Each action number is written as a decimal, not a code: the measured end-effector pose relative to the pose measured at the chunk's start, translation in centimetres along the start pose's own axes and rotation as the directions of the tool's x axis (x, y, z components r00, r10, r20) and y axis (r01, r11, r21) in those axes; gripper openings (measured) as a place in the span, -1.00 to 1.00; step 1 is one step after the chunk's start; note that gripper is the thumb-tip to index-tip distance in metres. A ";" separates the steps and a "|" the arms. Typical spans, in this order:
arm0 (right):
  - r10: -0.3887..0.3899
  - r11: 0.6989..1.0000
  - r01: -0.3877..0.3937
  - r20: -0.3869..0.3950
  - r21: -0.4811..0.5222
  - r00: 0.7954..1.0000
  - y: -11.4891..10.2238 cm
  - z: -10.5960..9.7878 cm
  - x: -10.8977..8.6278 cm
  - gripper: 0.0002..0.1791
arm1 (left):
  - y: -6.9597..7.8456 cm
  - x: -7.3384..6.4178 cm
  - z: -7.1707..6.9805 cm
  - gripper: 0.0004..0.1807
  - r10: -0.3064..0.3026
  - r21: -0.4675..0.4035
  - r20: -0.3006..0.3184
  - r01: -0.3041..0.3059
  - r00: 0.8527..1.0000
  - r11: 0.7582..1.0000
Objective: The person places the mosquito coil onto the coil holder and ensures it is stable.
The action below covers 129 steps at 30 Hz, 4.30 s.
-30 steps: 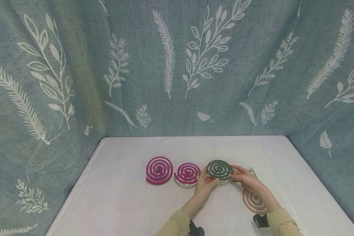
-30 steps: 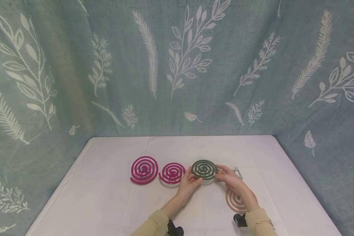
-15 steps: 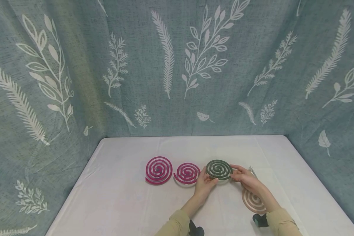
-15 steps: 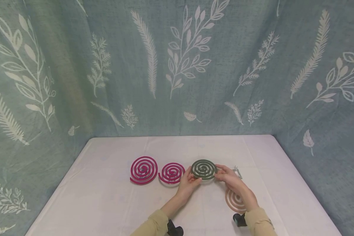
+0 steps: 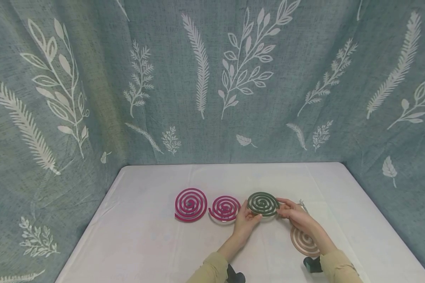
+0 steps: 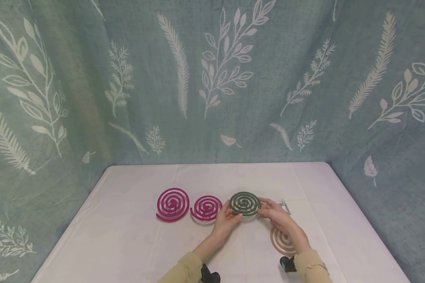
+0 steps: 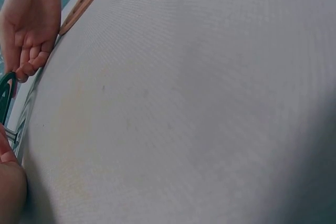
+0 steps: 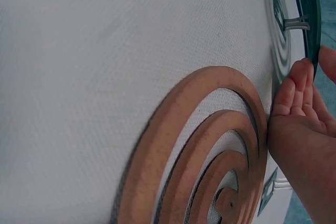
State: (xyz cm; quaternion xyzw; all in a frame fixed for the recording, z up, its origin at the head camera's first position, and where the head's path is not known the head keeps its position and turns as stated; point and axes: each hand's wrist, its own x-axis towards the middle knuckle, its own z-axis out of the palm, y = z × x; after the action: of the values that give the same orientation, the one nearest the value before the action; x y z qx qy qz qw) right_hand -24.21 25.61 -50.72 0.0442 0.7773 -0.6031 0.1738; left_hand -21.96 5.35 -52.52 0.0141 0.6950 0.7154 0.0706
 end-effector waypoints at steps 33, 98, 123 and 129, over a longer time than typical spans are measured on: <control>0.004 1.000 -0.004 0.012 -0.008 1.000 -0.3 0.2 -0.2 -0.25 | 0.0 -0.2 0.0 -0.13 0.026 0.005 0.003 -0.026 1.000 1.000; -0.017 1.000 0.017 0.025 0.025 1.000 0.0 0.1 0.0 -0.25 | -0.1 -0.2 0.0 -0.13 0.043 0.011 -0.007 -0.043 0.999 0.999; -0.033 0.999 0.032 0.023 0.037 0.999 0.2 0.2 0.1 -0.25 | -0.8 0.2 -0.3 -0.11 0.023 -0.021 0.016 -0.023 1.000 1.000; -0.029 0.999 0.028 0.020 0.031 0.999 0.2 0.2 0.1 -0.26 | -0.8 0.1 -0.3 -0.11 0.029 -0.031 0.026 -0.028 0.999 0.999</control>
State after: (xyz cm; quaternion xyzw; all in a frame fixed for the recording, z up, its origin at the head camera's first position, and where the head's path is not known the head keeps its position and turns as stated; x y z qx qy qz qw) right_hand -24.19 25.46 -51.00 0.0296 0.7666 -0.6178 0.1725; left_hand -22.07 5.11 -53.32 0.0323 0.6828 0.7266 0.0698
